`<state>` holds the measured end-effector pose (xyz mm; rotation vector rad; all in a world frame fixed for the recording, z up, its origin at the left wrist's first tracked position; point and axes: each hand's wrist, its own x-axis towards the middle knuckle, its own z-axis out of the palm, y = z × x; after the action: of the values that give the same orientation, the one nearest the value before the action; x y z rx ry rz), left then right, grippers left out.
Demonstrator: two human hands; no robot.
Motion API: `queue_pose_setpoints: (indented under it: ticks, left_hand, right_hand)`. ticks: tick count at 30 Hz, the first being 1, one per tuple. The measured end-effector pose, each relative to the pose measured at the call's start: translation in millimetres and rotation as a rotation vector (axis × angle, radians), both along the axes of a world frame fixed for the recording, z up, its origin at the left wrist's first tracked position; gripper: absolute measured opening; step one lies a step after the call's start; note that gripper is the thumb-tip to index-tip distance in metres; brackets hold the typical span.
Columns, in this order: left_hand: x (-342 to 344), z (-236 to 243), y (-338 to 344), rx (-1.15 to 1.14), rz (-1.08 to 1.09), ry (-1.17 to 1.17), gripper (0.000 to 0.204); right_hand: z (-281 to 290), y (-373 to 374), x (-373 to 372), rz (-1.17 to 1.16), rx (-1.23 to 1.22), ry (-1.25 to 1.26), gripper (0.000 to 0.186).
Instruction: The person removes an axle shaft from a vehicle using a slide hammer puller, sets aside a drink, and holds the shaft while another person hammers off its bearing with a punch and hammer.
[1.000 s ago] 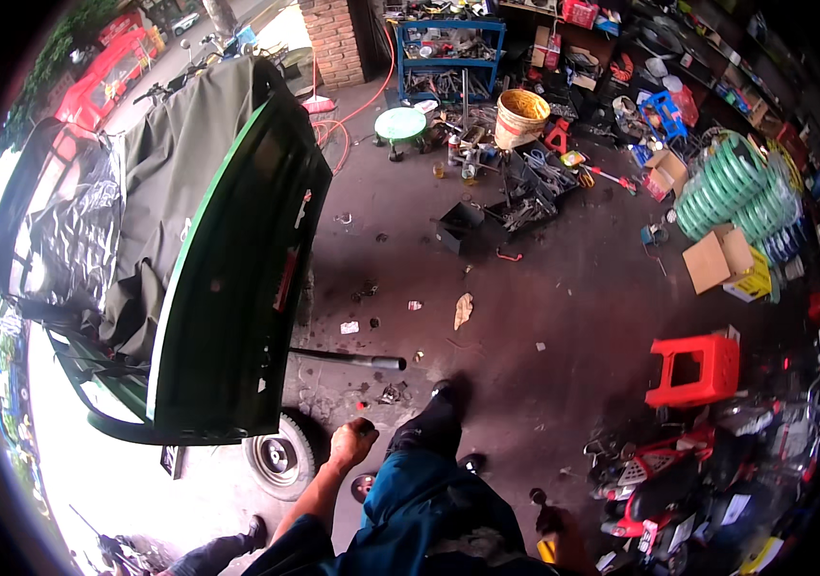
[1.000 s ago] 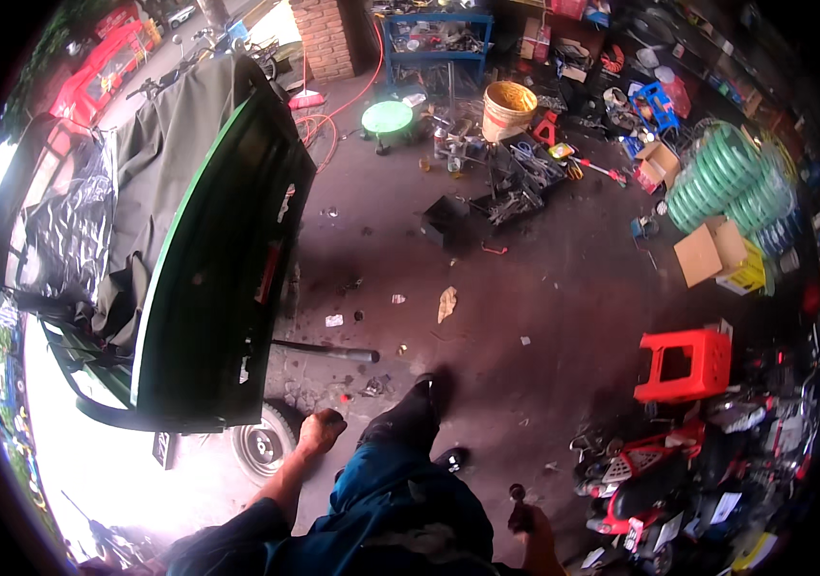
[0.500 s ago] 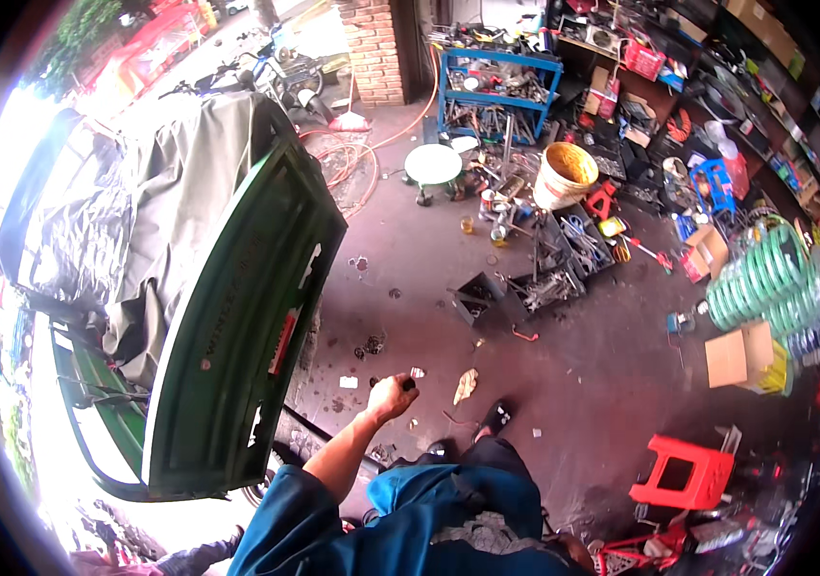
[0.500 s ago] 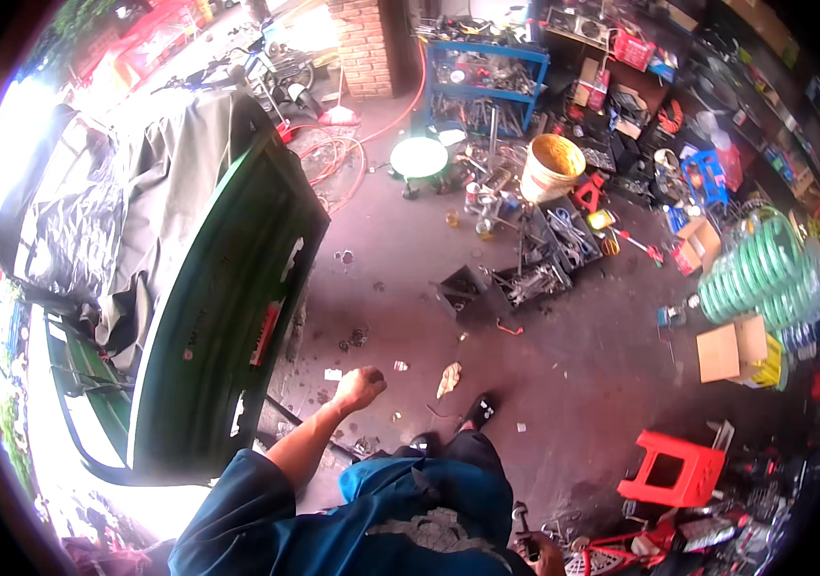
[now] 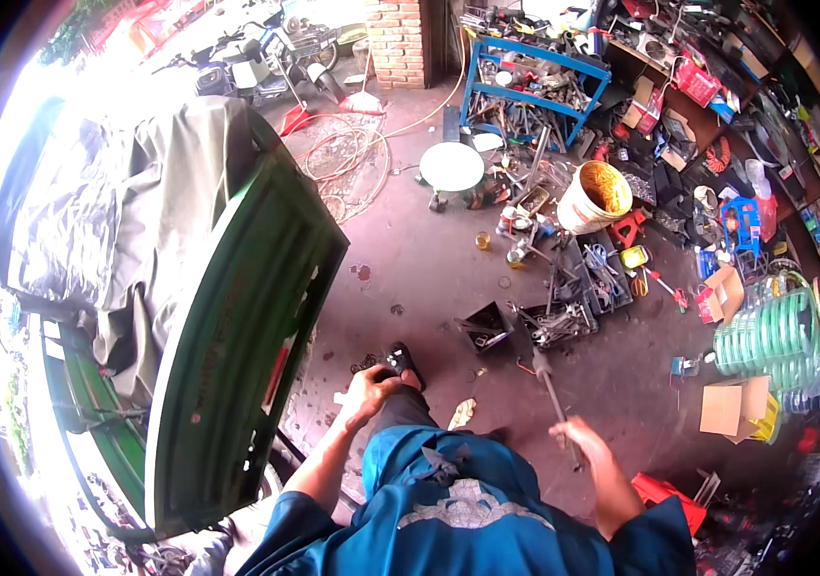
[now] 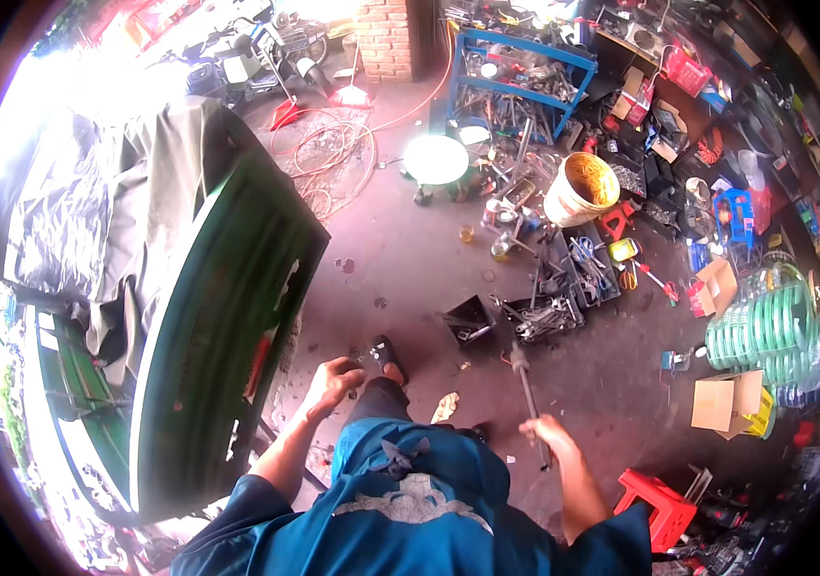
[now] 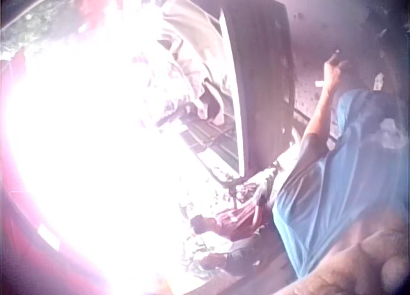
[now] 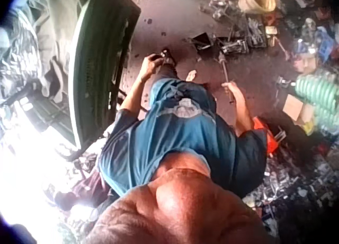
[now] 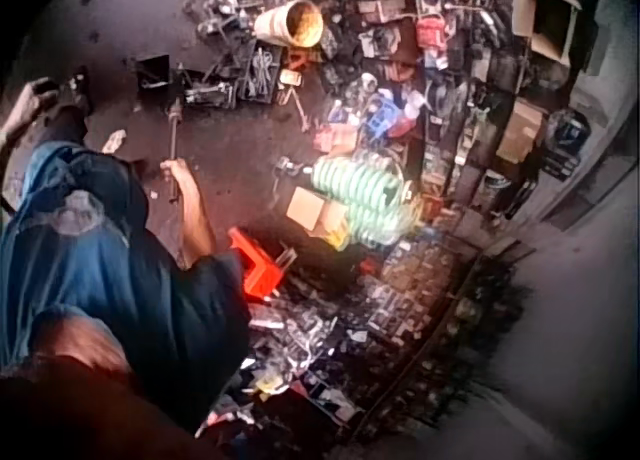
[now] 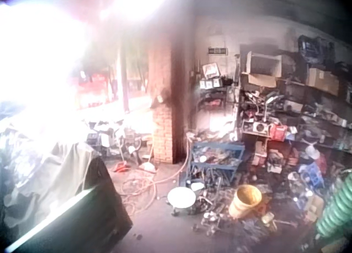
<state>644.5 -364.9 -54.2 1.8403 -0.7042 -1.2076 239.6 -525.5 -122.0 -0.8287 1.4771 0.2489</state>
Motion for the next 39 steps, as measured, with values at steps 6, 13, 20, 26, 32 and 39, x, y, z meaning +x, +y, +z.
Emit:
queue_pose_setpoints:
  ticks: [6,13,20,26,32,39]
  left_hand:
    - [32,10,-106,0.055,-0.289,0.281,0.038]
    - [48,24,-198,0.234,0.024,0.882,0.053]
    - [130,-45,-280,0.387,0.250,0.985,0.019]
    - [164,-47,-377,0.545,0.267,0.705,0.016]
    - [198,-65,-486,0.613,0.058,0.401,0.014]
    - [253,-156,-657,0.440,-0.130,0.135,0.011]
  right_hand:
    - [36,-89,180,-0.106,0.054,-0.265,0.014]
    - [5,-149,361,-0.280,0.031,-0.438,0.015]
    - [-74,-204,465,-0.022,-0.176,-0.347,0.020]
    - [-93,-272,483,-0.255,0.029,-0.557,0.029]
    - [-144,-311,424,-0.300,-0.426,-0.351,0.030]
    - [-186,-291,359,-0.524,-0.396,0.060,0.029]
